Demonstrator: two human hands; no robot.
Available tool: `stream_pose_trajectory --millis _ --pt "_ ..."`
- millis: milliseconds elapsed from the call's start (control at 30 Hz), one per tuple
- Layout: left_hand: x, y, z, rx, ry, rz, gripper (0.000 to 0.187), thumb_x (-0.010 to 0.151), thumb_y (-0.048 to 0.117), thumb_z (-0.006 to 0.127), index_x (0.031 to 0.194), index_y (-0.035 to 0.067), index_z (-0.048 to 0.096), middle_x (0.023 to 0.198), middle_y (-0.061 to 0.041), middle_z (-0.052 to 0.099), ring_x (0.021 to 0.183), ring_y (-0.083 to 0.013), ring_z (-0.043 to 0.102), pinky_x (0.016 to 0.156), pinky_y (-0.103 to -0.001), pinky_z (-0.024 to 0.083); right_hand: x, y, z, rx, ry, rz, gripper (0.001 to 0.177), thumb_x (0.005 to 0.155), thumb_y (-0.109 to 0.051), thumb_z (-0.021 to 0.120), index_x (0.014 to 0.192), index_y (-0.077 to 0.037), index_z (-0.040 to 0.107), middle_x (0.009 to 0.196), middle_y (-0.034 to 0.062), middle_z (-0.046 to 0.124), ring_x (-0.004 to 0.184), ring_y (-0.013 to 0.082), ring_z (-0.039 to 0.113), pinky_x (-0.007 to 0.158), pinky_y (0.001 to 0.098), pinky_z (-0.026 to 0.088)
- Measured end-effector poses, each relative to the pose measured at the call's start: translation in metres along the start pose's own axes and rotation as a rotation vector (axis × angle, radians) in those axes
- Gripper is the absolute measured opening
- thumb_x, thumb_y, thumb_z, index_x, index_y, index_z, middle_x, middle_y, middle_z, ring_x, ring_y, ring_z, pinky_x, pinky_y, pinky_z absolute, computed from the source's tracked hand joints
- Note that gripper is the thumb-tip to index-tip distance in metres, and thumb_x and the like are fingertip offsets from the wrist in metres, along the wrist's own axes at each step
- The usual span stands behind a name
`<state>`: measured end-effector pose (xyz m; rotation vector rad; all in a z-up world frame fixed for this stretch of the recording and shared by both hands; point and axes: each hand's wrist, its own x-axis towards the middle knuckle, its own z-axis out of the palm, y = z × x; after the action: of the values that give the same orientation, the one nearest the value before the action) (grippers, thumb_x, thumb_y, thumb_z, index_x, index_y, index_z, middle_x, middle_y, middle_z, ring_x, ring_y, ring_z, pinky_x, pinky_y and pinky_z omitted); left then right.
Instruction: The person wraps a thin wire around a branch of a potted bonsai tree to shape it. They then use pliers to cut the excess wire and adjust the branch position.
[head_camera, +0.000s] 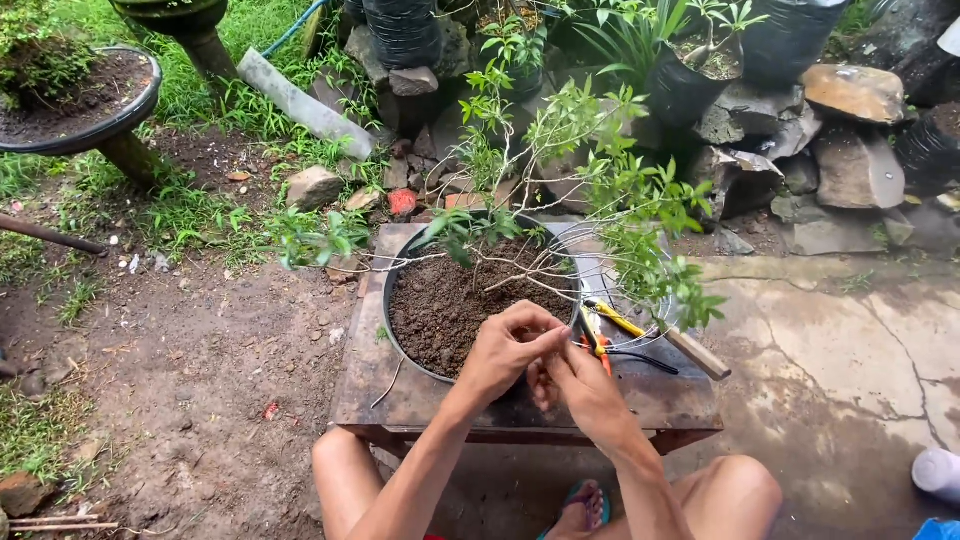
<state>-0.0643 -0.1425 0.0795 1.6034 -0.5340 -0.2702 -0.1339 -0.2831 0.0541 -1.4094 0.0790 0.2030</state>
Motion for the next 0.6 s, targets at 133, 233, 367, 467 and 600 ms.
stream_pose_trajectory --millis 133,233,367,467,600 --pt "0.006 0.005 0.002 0.050 -0.026 -0.125 0.020 0.092 0.032 0.072 0.092 0.013 0.075 0.083 0.005 0.072 0.073 -0.0046 0.060 0.067 -0.023 0.048 -0.011 0.004 -0.040 0.033 -0.171 -0.042 0.043 0.100 -0.024 0.052 0.137 -0.001 0.055 0.112 0.0131 0.067 0.104 0.0196 0.069 0.082 0.0356 0.067" --pt "0.006 0.007 -0.004 0.112 -0.063 -0.211 0.019 0.093 0.034 0.072 0.091 0.016 0.076 0.083 0.005 0.075 0.072 -0.0035 0.061 0.069 -0.023 0.045 -0.004 0.008 -0.084 -0.177 -0.141 0.136 0.051 0.094 -0.029 0.056 0.131 0.004 0.068 0.116 0.0183 0.079 0.101 0.0247 0.077 0.084 0.0330 0.066" --pt "-0.001 0.015 -0.009 -0.019 -0.087 -0.220 0.014 0.091 0.022 0.073 0.098 0.012 0.079 0.075 -0.001 0.076 0.075 -0.0089 0.058 0.069 -0.024 0.043 0.031 0.034 -0.111 -0.983 0.220 0.052 0.054 0.100 -0.040 0.060 0.132 0.003 0.063 0.121 0.0287 0.071 0.119 0.0459 0.066 0.102 0.0560 0.052" --pt "-0.002 0.027 -0.011 0.097 -0.087 -0.083 0.017 0.093 0.020 0.071 0.107 0.014 0.079 0.075 -0.004 0.076 0.077 -0.0162 0.058 0.072 -0.030 0.046 0.089 0.069 -0.137 -1.316 0.300 0.059 0.064 0.092 -0.048 0.069 0.124 0.007 0.064 0.122 0.0307 0.067 0.121 0.0522 0.061 0.101 0.0609 0.052" --pt "-0.002 0.004 -0.012 0.231 -0.085 0.149 0.013 0.099 0.020 0.069 0.108 0.017 0.078 0.084 -0.005 0.076 0.088 -0.0207 0.059 0.083 -0.034 0.048 0.153 0.164 -0.190 -1.404 0.206 0.300 0.094 0.073 -0.076 0.076 0.124 0.002 0.065 0.130 0.0267 0.063 0.129 0.0486 0.057 0.105 0.0640 0.049"
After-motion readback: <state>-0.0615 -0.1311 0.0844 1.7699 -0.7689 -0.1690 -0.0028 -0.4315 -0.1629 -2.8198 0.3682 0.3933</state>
